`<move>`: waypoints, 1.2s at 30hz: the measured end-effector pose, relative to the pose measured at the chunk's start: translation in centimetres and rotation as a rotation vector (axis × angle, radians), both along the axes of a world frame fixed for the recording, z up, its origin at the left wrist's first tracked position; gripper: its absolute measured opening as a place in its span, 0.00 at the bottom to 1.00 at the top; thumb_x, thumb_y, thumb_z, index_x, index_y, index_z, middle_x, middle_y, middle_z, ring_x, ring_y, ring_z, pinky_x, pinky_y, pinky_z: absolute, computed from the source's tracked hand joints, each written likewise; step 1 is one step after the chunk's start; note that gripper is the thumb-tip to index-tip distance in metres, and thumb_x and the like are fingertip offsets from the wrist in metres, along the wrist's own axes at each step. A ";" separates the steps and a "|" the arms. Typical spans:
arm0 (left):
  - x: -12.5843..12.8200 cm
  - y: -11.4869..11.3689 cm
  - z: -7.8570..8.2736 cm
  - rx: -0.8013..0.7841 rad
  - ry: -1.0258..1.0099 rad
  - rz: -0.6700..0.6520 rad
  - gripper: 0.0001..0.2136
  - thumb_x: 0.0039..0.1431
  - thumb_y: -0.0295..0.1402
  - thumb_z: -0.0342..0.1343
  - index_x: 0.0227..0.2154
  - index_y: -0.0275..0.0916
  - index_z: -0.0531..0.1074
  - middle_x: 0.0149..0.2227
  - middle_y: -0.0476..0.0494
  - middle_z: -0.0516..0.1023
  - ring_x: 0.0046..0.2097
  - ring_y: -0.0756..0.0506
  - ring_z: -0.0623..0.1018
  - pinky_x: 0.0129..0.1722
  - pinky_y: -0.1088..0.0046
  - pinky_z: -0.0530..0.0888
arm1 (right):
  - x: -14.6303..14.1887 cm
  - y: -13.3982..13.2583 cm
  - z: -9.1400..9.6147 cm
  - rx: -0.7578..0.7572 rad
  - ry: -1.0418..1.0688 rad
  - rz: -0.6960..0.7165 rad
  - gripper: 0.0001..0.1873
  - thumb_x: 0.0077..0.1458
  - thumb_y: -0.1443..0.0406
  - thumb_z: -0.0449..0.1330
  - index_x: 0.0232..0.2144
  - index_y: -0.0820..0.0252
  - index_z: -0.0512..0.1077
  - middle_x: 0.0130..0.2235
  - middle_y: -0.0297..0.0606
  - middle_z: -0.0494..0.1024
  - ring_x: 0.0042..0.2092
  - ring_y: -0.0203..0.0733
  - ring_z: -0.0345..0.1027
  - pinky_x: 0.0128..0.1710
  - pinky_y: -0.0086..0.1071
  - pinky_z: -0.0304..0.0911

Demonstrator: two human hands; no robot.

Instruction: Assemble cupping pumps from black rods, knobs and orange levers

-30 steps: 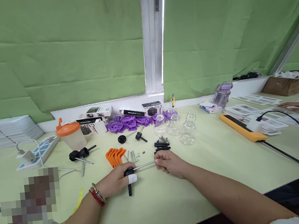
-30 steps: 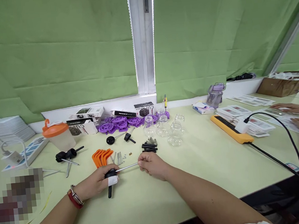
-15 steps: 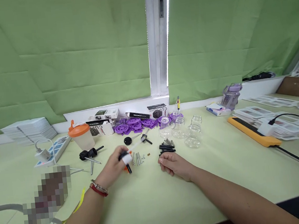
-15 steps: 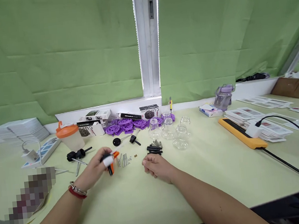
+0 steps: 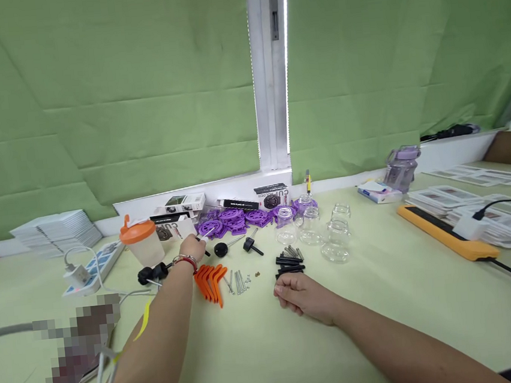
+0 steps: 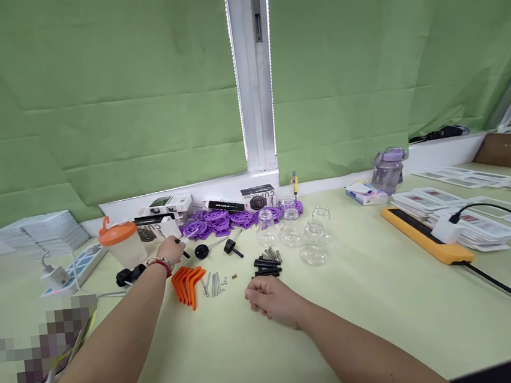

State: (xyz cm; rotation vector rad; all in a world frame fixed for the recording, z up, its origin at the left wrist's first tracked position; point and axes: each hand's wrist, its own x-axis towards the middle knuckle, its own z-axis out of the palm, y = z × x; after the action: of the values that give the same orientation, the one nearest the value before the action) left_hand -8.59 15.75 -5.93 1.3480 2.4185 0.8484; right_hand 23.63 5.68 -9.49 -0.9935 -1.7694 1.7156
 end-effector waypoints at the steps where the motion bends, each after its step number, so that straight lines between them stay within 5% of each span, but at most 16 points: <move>1: 0.0 0.2 -0.4 -0.014 0.025 -0.007 0.13 0.50 0.32 0.55 0.38 0.33 0.72 0.37 0.31 0.79 0.35 0.40 0.79 0.29 0.70 0.70 | 0.0 0.0 0.0 -0.002 -0.004 0.003 0.19 0.55 0.50 0.56 0.30 0.61 0.65 0.27 0.33 0.69 0.25 0.29 0.55 0.24 0.25 0.52; 12: 0.9 0.4 -2.2 -0.065 0.235 -0.098 0.14 0.54 0.38 0.49 0.38 0.38 0.74 0.37 0.34 0.80 0.40 0.37 0.78 0.34 0.67 0.70 | 0.1 0.1 -0.1 -0.021 -0.029 0.013 0.18 0.54 0.50 0.56 0.31 0.60 0.66 0.28 0.33 0.69 0.25 0.30 0.54 0.24 0.25 0.52; 18: -0.3 -1.4 0.0 -0.047 0.404 -0.086 0.18 0.54 0.36 0.47 0.45 0.34 0.72 0.46 0.29 0.77 0.48 0.34 0.75 0.43 0.63 0.70 | 0.2 0.0 -0.1 -0.002 -0.028 0.020 0.19 0.54 0.50 0.55 0.31 0.61 0.66 0.28 0.33 0.69 0.25 0.30 0.55 0.25 0.26 0.53; 24: -4.8 -4.0 1.5 -0.197 0.502 0.076 0.18 0.43 0.36 0.56 0.38 0.32 0.75 0.46 0.19 0.74 0.49 0.24 0.72 0.42 0.47 0.68 | 0.1 0.0 -0.1 0.014 -0.039 0.018 0.18 0.54 0.51 0.56 0.31 0.61 0.66 0.28 0.33 0.69 0.25 0.30 0.55 0.24 0.25 0.52; 31: -7.0 -4.4 -0.3 -0.305 0.474 -0.024 0.13 0.33 0.29 0.57 0.27 0.35 0.76 0.40 0.24 0.78 0.43 0.28 0.76 0.36 0.57 0.72 | -0.1 -0.1 0.2 0.019 -0.044 0.001 0.16 0.54 0.52 0.57 0.30 0.61 0.66 0.27 0.33 0.68 0.24 0.29 0.54 0.24 0.25 0.52; 36: -6.7 -4.6 0.1 -0.235 0.469 -0.106 0.12 0.35 0.26 0.54 0.27 0.35 0.76 0.37 0.25 0.78 0.42 0.30 0.76 0.38 0.59 0.72 | -0.2 -0.1 0.2 0.024 -0.056 -0.011 0.16 0.54 0.52 0.57 0.30 0.60 0.66 0.27 0.33 0.69 0.25 0.30 0.55 0.24 0.25 0.54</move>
State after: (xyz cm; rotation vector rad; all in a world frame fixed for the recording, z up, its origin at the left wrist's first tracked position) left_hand -15.34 11.11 -5.82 1.7087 2.6389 0.2235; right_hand 23.48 5.55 -9.24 -1.0489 -1.8125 1.6710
